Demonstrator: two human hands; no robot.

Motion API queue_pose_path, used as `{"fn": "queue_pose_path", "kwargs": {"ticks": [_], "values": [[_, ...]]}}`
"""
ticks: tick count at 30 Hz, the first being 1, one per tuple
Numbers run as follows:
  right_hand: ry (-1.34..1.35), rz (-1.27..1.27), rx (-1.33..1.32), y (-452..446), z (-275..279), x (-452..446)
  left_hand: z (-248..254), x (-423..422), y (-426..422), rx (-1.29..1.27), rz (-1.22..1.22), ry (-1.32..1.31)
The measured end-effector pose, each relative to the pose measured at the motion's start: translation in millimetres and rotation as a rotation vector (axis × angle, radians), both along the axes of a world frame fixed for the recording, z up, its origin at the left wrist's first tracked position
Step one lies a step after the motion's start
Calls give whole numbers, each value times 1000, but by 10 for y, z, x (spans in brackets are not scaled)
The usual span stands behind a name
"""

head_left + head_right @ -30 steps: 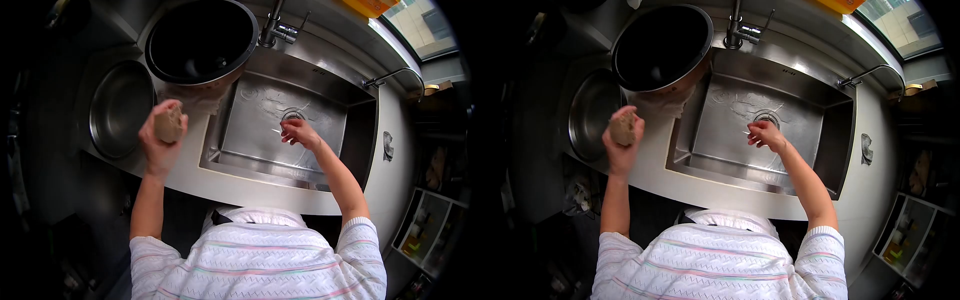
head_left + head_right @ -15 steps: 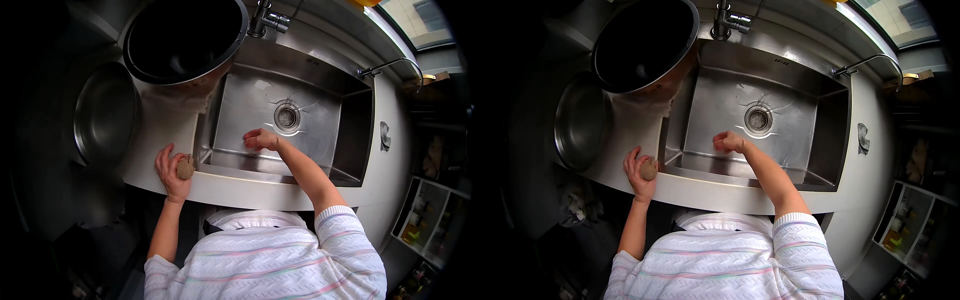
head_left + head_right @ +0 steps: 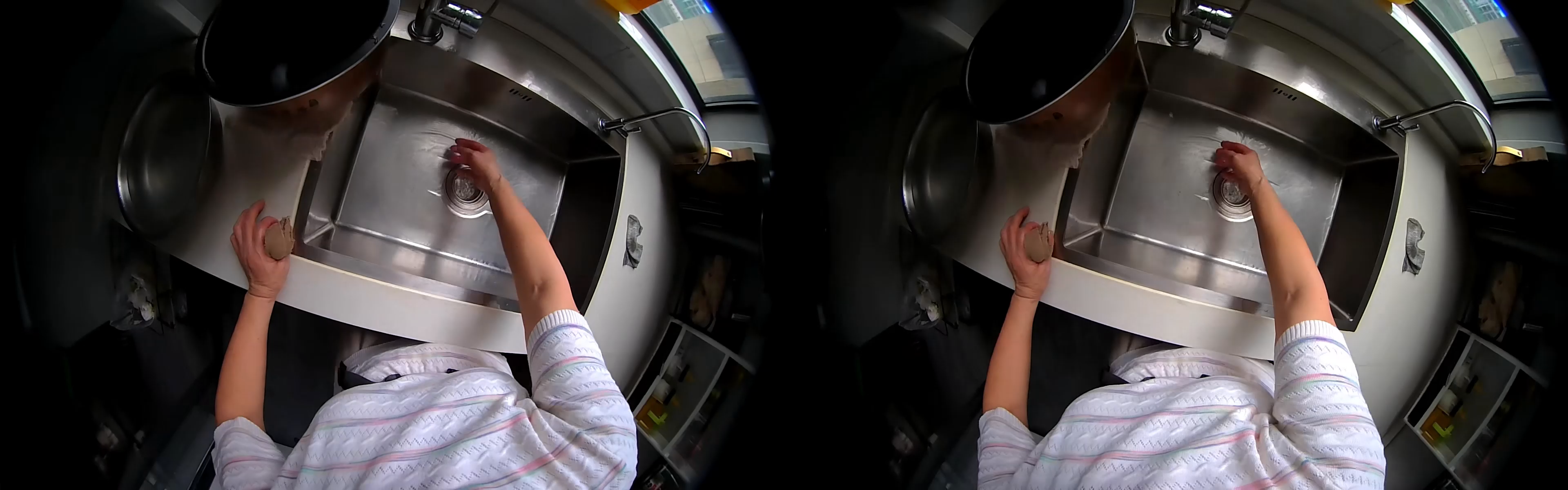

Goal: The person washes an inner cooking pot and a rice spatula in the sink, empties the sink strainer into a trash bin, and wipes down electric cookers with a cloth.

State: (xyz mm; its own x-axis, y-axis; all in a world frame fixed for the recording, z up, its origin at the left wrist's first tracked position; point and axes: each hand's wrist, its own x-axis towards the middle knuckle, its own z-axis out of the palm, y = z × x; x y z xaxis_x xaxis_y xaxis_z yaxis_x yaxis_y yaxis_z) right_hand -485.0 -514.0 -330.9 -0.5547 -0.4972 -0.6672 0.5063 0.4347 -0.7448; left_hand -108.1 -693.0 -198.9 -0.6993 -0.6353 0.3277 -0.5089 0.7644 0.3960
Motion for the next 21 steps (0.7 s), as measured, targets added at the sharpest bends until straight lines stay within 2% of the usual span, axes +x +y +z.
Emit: {"fn": "queue_pose_path", "kwargs": {"ticks": [6,9,11,13,15,18,21], "values": [[68,150,198,-62,-130,-11,5,-30,18,-35,16,-44],[-132,341,342,257,-184,71,13,-41,20,-47,19,-50],[-150,349,238,281,-195,263,16,-43,28,-52,20,-60],[-148,406,124,74,77,614,14,-48,28,-61,19,-75],[-199,476,24,-125,13,922,-2,-53,28,-75,22,-82],[-182,399,39,-244,-134,1074,17,-55,37,-90,15,-88],[-143,268,69,-43,-155,735,24,-51,47,-84,15,-92]]}}
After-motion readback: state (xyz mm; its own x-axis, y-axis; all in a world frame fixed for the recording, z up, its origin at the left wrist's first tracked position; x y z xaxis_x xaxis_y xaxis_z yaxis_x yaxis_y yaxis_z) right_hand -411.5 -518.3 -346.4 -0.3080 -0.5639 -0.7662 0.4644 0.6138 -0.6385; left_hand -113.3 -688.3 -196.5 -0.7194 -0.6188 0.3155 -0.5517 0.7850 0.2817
